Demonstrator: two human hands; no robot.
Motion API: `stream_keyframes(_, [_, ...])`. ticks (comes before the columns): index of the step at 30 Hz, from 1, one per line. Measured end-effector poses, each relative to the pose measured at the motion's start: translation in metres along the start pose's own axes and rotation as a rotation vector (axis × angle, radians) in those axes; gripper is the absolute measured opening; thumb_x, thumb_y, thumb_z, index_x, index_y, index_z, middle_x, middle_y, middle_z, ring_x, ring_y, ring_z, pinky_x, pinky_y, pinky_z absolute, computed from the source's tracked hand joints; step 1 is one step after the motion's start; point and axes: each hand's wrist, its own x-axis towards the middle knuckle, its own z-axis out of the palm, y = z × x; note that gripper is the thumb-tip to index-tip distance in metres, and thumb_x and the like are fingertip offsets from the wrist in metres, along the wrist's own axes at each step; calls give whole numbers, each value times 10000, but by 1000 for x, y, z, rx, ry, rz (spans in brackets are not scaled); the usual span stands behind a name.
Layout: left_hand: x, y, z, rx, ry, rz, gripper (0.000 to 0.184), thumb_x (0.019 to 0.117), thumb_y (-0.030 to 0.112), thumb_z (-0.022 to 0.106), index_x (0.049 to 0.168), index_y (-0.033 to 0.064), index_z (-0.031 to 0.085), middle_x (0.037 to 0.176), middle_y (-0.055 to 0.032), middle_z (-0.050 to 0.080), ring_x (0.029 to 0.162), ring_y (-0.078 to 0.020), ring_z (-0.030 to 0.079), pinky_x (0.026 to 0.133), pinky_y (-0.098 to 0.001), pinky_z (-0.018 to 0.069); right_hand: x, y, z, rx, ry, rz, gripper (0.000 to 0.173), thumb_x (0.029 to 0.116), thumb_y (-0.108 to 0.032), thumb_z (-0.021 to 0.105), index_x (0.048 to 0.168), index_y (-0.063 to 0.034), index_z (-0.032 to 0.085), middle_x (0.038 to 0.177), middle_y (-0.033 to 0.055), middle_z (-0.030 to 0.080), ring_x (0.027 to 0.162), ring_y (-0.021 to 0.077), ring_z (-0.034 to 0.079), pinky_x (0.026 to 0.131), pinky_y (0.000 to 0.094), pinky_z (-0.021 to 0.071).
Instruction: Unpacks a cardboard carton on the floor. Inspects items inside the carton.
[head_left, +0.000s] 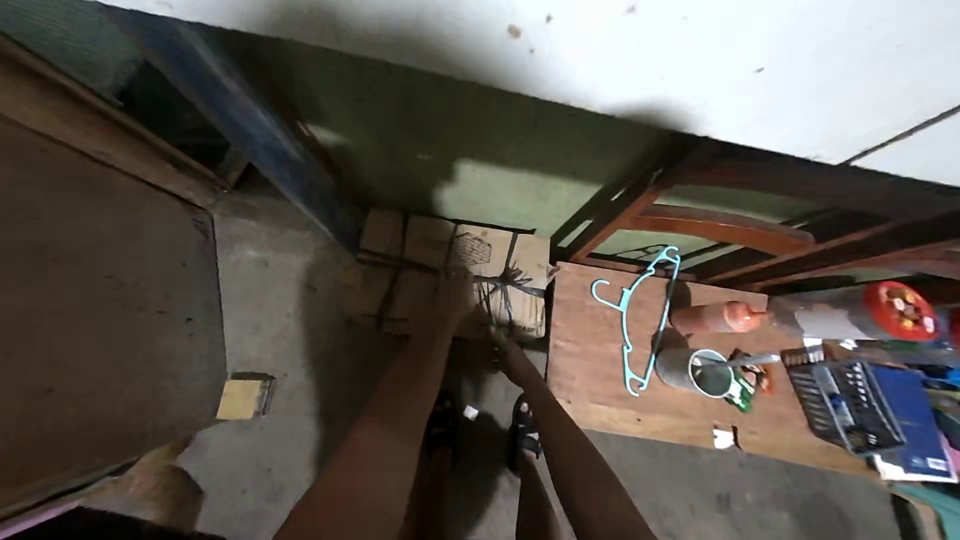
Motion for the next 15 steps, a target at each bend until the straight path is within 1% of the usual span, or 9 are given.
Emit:
stream_keyframes(2, [1,0,-1,35,8,5,495,952,176,677,1379,-33,538,1475,-225,494,1384,-393,464,1136,-564,369,-3,-2,0,-40,-38,18,471,1133,-352,284,1138,24,567,769,12,529,599,81,498,565,236,449])
stream_keyframes(4, [-4,4,-10,83,-15,-9,510,959,179,666,1415,0,525,1509,-190,476,1421,-375,421,1168,-590,303,0,3,1,-90,-60,26,463,1134,-348,293,1145,20,574,773,9,518,600,73,492,549,226,435])
stream_keyframes(5, [-5,5,-12,100,-19,-10,514,958,181,668,1419,5,525,1503,-186,486,1417,-375,427,1165,-595,305,1,7,3,-77,-51,18,456,1135,-341,295,1141,21,572,769,10,517,597,74,493,545,226,436])
stream_keyframes(6, [-5,5,-13,98,-29,-11,523,954,169,677,1422,-4,521,1499,-196,487,1416,-383,424,1160,-601,303,5,9,4,-53,-30,-4,442,1133,-340,300,1105,11,567,751,3,514,587,69,498,536,217,442])
stream_keyframes(7, [-4,6,-14,90,-43,-12,525,950,150,683,1419,-20,518,1498,-212,481,1415,-393,420,1160,-604,299,6,8,7,-25,-11,-29,432,1132,-332,305,1103,15,561,755,6,514,598,73,504,551,221,451])
stream_keyframes(9, [-5,8,-15,78,-59,-10,552,929,127,703,1414,-58,517,1510,-239,461,1424,-406,407,1161,-602,301,9,0,13,24,42,-67,438,1130,-316,331,1169,49,569,779,27,541,622,89,523,590,244,476])
stream_keyframes(11, [-6,10,-15,66,-56,-14,551,911,125,725,1391,-69,538,1506,-244,464,1437,-401,390,1168,-581,300,20,-7,18,61,71,-107,426,1126,-301,348,1244,48,563,820,38,555,639,87,517,602,250,473])
stream_keyframes(13, [-5,12,-17,54,-62,-25,507,904,114,727,1352,-66,571,1475,-249,489,1406,-408,424,1154,-576,323,34,-11,22,129,69,-130,398,1127,-295,349,1253,24,552,825,27,548,650,74,511,614,237,469])
stream_keyframes(15, [-5,12,-20,46,-77,-34,498,906,115,728,1346,-63,577,1471,-253,488,1394,-413,437,1146,-578,338,41,-12,28,175,72,-156,385,1128,-292,339,1232,13,551,800,12,544,627,58,505,594,216,460])
